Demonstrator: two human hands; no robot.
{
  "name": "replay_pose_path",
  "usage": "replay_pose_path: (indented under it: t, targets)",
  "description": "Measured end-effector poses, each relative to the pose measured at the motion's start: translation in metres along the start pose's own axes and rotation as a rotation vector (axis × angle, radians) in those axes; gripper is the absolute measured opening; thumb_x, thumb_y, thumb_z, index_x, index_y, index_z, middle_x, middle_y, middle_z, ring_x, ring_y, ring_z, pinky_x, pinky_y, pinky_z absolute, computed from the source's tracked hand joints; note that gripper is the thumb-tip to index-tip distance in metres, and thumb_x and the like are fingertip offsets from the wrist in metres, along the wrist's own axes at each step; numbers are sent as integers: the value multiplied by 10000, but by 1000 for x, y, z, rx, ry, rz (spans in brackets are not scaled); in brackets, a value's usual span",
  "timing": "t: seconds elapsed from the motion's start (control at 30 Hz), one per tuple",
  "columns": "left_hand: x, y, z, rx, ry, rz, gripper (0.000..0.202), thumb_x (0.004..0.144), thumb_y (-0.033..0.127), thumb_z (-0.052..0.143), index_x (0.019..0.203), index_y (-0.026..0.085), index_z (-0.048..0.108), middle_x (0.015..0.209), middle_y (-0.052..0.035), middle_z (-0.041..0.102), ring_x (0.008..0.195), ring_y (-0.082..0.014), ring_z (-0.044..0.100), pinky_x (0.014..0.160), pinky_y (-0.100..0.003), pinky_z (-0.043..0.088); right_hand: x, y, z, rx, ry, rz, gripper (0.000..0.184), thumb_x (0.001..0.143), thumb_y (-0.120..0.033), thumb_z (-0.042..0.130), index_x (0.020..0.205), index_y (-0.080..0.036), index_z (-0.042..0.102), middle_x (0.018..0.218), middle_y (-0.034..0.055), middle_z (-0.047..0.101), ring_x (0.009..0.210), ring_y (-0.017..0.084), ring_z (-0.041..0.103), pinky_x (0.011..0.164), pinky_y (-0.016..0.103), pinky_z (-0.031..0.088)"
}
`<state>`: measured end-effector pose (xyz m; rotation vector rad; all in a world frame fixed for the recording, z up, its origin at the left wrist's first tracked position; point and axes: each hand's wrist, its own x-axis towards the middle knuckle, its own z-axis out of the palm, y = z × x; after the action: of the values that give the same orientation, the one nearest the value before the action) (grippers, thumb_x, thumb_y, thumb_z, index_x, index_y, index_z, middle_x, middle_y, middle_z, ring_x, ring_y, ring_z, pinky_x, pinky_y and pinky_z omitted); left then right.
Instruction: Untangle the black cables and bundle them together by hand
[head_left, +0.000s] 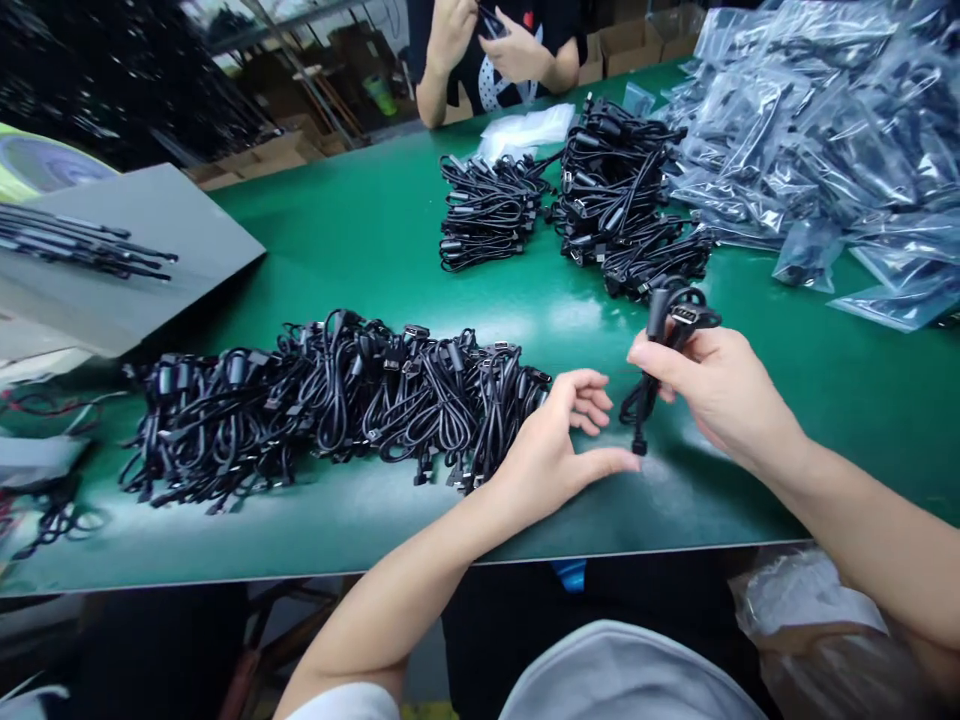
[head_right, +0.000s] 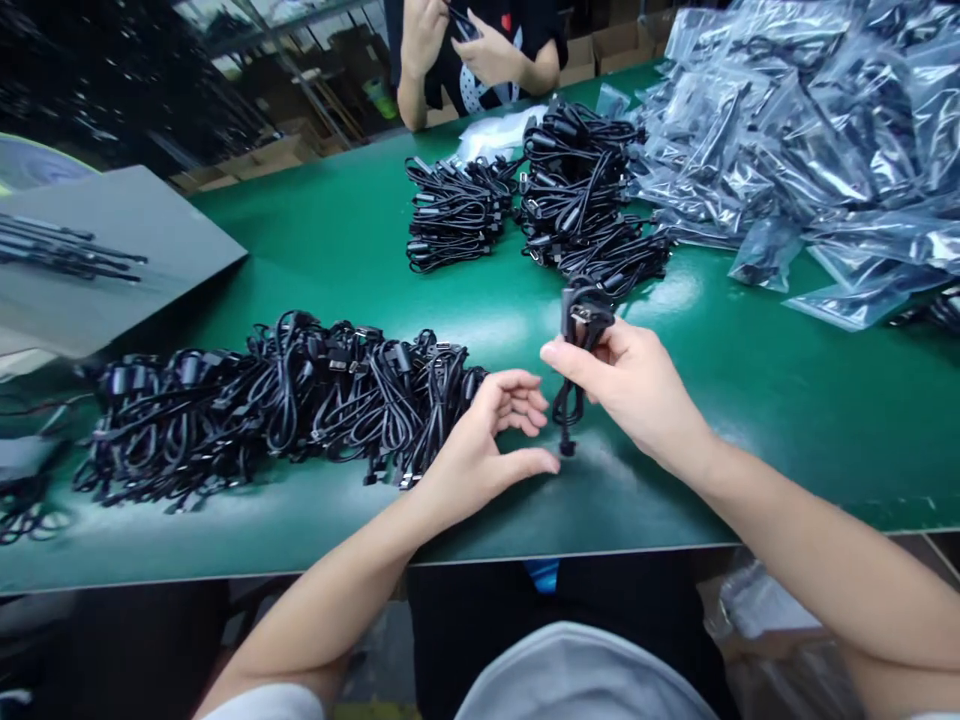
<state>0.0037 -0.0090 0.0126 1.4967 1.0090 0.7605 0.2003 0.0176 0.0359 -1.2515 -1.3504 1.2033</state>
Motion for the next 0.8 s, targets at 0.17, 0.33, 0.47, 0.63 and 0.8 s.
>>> replay_pose_path:
  t: [0.17, 0.33, 0.47, 0.63, 0.8]
  targets:
    - [-4, -5, 10, 77, -47, -65, 454, 756, 311, 823, 1088, 196, 536, 904, -5, 638, 804, -130, 623, 771, -274, 513, -5, -1, 4, 55, -13, 63, 320, 841, -488, 742, 740, -216, 606, 410, -77, 443, 355, 103, 442, 439, 259, 382]
    - [-2, -2, 10, -64, -44, -60, 233, 971, 332, 560, 1136, 170, 594, 915, -41, 693, 791, -124, 674, 763, -265, 536, -3, -5, -1, -12, 63, -19, 399, 782, -482, 806, 660, -220, 532, 466, -66, 459, 391, 92, 457, 417, 243, 360]
    - [1, 1, 4, -391, -201, -188, 340, 947, 439, 588, 1094, 135, 615, 850, -63, 706, 700, -136, 689, 641, -245, 535, 3, -5, -3, 53, 45, 26, 447, 766, -497, 816, 613, -209, 509, 526, -62, 432, 427, 60, 411, 418, 221, 345]
    - [4, -2, -2, -609, -300, -346, 438, 867, 529, 656, 990, 109, 660, 751, -78, 717, 563, -129, 664, 519, -210, 492, 8, 2, 2, 274, -21, 202, 452, 714, -559, 836, 668, -219, 542, 560, -71, 430, 372, 39, 316, 352, 230, 371]
    - [5, -2, -4, -641, -289, -372, 423, 864, 507, 661, 975, 99, 673, 732, -83, 725, 543, -126, 665, 495, -195, 477, 9, 7, 2, 303, -9, 253, 426, 714, -530, 848, 690, -212, 567, 587, -63, 459, 368, 33, 326, 339, 219, 383]
